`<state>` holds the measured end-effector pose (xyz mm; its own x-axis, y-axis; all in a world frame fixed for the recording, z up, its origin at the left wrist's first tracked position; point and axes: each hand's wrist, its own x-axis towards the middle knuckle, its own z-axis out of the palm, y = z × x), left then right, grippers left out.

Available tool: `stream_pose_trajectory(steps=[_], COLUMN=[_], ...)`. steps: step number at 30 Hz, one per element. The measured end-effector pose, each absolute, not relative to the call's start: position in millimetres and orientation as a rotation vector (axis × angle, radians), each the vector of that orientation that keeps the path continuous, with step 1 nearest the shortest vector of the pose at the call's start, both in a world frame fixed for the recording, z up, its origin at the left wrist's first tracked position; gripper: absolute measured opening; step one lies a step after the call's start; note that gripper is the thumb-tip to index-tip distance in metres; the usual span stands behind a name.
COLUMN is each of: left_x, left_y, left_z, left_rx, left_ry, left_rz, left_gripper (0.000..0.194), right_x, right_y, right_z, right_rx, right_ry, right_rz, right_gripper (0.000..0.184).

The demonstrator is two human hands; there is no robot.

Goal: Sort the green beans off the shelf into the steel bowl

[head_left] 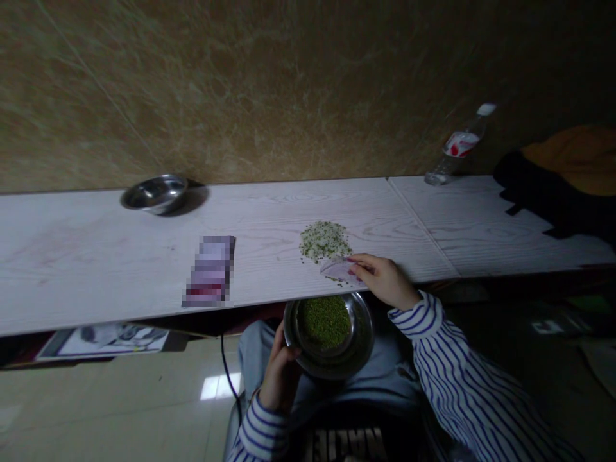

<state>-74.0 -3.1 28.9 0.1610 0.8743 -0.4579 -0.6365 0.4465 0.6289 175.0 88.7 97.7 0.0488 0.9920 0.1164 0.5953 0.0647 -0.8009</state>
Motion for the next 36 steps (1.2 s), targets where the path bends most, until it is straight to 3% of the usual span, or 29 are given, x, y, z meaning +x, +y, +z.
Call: stream_pose_trajectory(steps=[6,10,29,36], left_x=[-80,-77,-121,-140], left_y=[-2,-4,4,8], left_z=[26,27,21,24], left_rx=[0.307,0.305,0.263,0.241], left_ry=[0.876,0.856,0.884,0.895], left_rz=[1.129,1.142,1.29,1.341], left_gripper=[0.07,0.064,0.06,0.058], right_x=[163,164,112,103], right_y=[79,70,109,116], right_z=[105,108,106,106], right_rx=[-1.545,-1.534,-1.786,-1.692], right_ry=[-1.726,-1.732,-1.66,-1.745], right_rz=[0.791,0.796,0.451,0.531], right_gripper=[0.025,0.023,0.028,0.028])
